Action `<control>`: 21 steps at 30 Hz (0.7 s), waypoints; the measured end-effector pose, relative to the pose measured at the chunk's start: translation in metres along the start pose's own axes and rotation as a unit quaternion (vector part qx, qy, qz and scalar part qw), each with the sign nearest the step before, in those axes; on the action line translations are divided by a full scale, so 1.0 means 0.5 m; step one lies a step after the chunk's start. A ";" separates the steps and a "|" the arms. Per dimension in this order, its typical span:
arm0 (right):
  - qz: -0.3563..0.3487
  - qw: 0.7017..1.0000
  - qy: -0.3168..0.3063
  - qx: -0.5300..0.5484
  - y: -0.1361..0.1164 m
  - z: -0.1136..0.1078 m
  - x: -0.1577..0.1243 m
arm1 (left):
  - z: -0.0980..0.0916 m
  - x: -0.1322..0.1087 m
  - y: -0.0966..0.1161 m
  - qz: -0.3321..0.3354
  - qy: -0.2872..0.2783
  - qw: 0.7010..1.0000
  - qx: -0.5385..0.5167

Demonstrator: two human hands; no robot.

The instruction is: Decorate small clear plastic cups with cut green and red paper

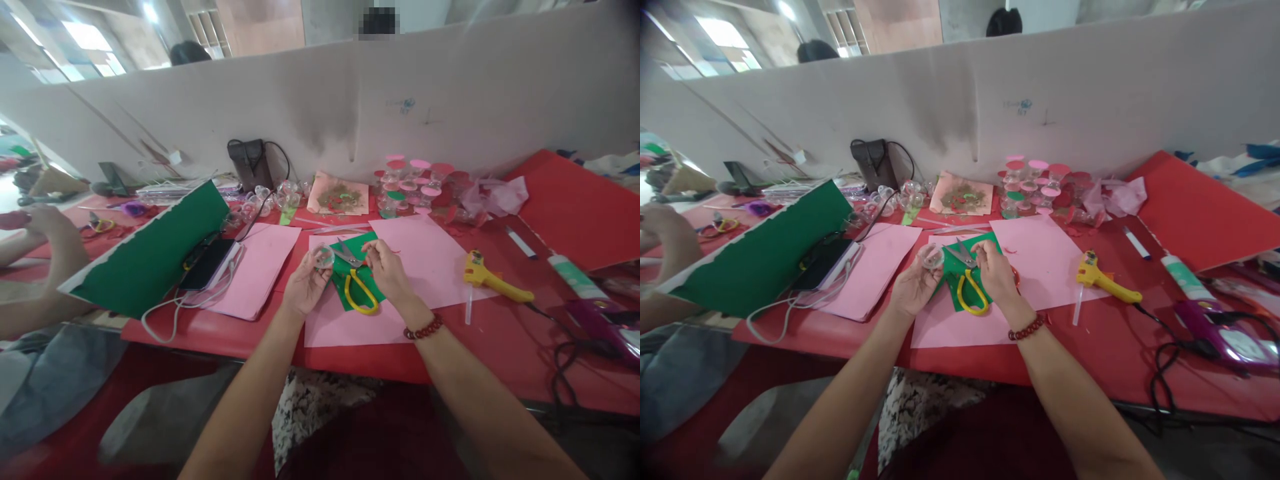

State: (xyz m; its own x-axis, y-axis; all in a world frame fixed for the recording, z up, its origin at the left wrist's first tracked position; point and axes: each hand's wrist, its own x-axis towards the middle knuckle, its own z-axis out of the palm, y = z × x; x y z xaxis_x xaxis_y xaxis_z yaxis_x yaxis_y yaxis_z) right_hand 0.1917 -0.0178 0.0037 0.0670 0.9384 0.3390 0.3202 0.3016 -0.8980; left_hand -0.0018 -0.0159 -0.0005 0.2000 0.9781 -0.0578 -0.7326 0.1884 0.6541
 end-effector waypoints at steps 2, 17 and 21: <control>0.010 0.998 -0.012 -0.054 0.009 -0.008 0.005 | -0.003 0.001 0.001 0.006 0.000 1.000 -0.017; 0.075 0.890 -0.173 -0.415 0.005 -0.018 -0.007 | -0.006 0.011 0.010 0.032 0.087 0.994 -0.059; 0.097 0.892 -0.159 -0.412 -0.002 -0.017 0.002 | -0.012 0.013 0.008 0.039 0.081 0.994 -0.066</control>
State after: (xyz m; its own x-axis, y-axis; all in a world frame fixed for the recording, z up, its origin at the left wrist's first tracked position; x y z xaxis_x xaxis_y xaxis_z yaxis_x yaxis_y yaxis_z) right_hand 0.1995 -0.0188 0.0073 -0.0323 0.9994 -0.0141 0.9266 0.0246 -0.3752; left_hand -0.0071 -0.0081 -0.0027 0.0392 0.9895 -0.1392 -0.8228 0.1110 0.5574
